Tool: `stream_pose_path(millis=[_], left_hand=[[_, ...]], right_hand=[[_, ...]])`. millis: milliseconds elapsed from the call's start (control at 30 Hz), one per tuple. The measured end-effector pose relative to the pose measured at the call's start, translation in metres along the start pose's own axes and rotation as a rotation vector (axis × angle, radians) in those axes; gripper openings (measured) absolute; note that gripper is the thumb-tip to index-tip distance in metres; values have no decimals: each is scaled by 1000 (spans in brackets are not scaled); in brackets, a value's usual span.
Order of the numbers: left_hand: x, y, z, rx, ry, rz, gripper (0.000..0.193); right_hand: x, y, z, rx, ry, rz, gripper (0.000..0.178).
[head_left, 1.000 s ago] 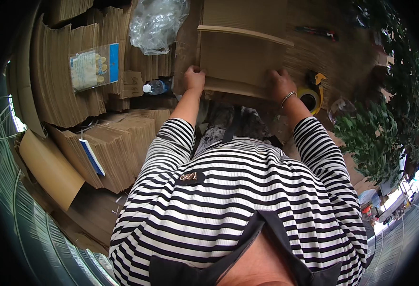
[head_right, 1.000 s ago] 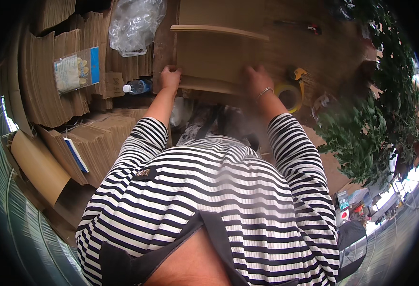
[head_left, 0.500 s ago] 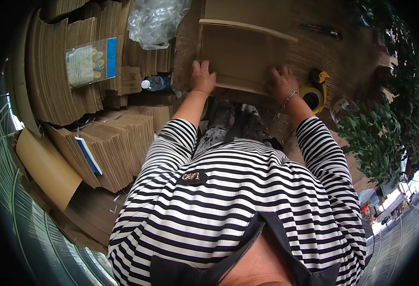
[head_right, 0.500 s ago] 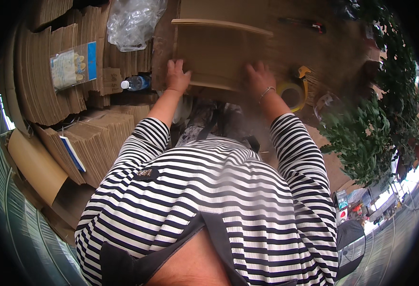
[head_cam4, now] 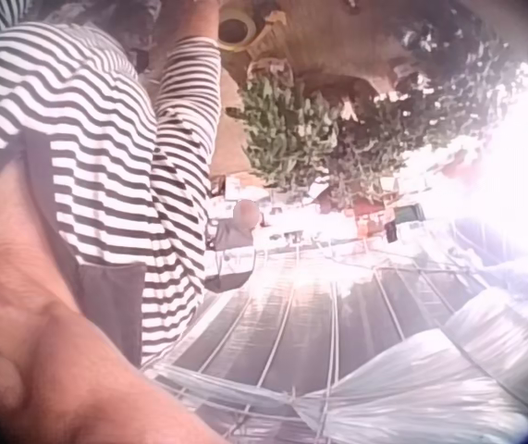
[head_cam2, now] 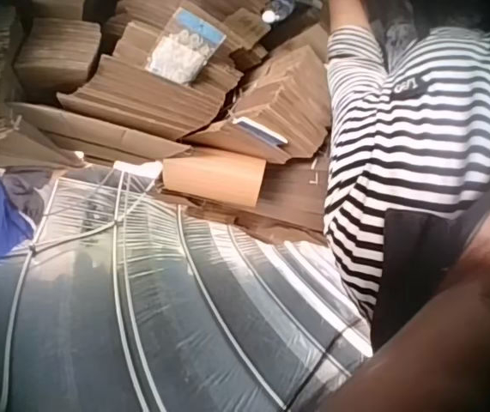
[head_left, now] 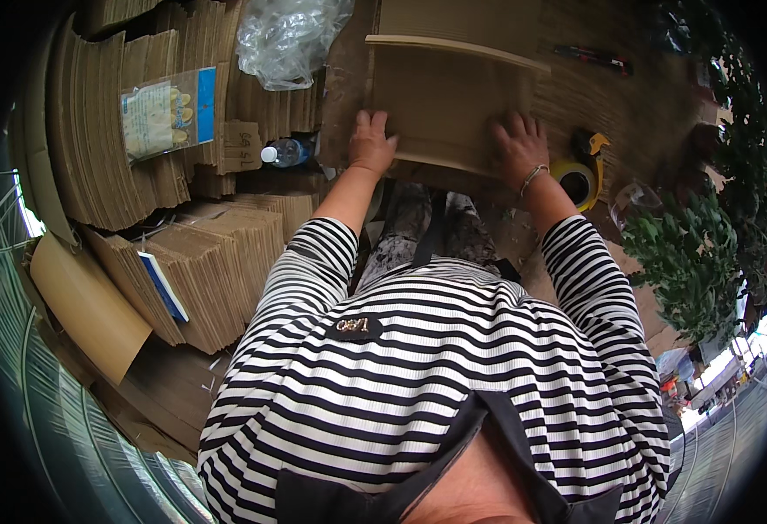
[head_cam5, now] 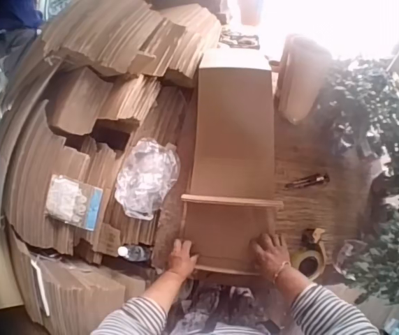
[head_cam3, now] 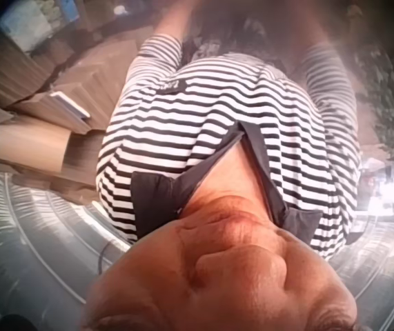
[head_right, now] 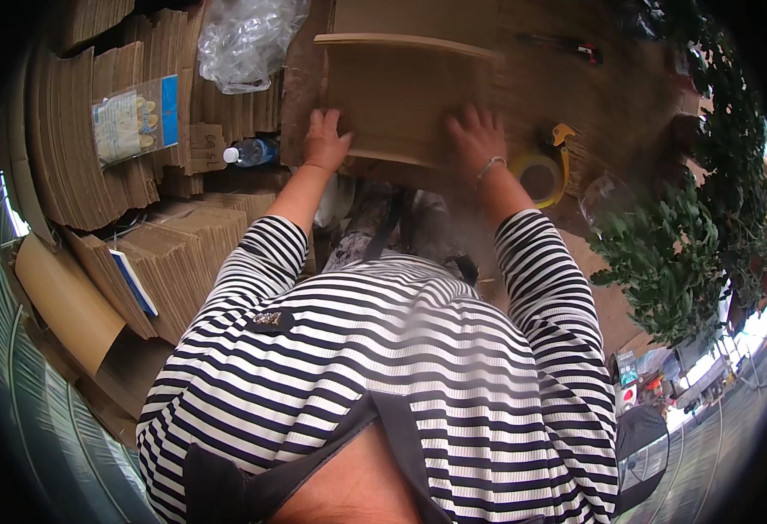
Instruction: The person rolls flat cardboard sheets into cylindrical tubes and secures them with tape. They then place artificial plants inside the finished cardboard tubes and arrange them on the work surface.
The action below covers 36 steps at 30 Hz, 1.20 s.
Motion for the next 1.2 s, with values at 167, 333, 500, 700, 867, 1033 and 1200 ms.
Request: stream_pose_path(millis=[167, 333, 500, 700, 867, 1033, 1200], left_hand=[[-1, 2, 4, -5, 61, -32, 52], [2, 4, 10, -13, 69, -46, 53], [3, 0, 3, 30, 18, -13, 54], [9, 1, 6, 19, 76, -47, 54], [15, -8, -4, -14, 172, -33, 57], [11, -19, -22, 139, 354, 54, 58], [15, -12, -14, 173, 389, 21, 55]], right_hand=[[2, -14, -1, 12, 23, 59, 76], [4, -8, -8, 38, 49, -48, 69], [9, 21, -15, -78, 47, -115, 79], [7, -1, -11, 34, 58, -69, 80], [7, -7, -11, 89, 70, -93, 71], [7, -5, -11, 113, 91, -79, 74], [7, -4, -11, 85, 105, -50, 74]])
Point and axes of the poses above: each hand's wrist, its own x-axis towards the middle knuckle, its own y-axis out of the palm, z = x × y, the point moved 2 cm from there along x, towards the middle knuckle, and after that the axes turned 12 degrees about -x, right-handed, at the moved point
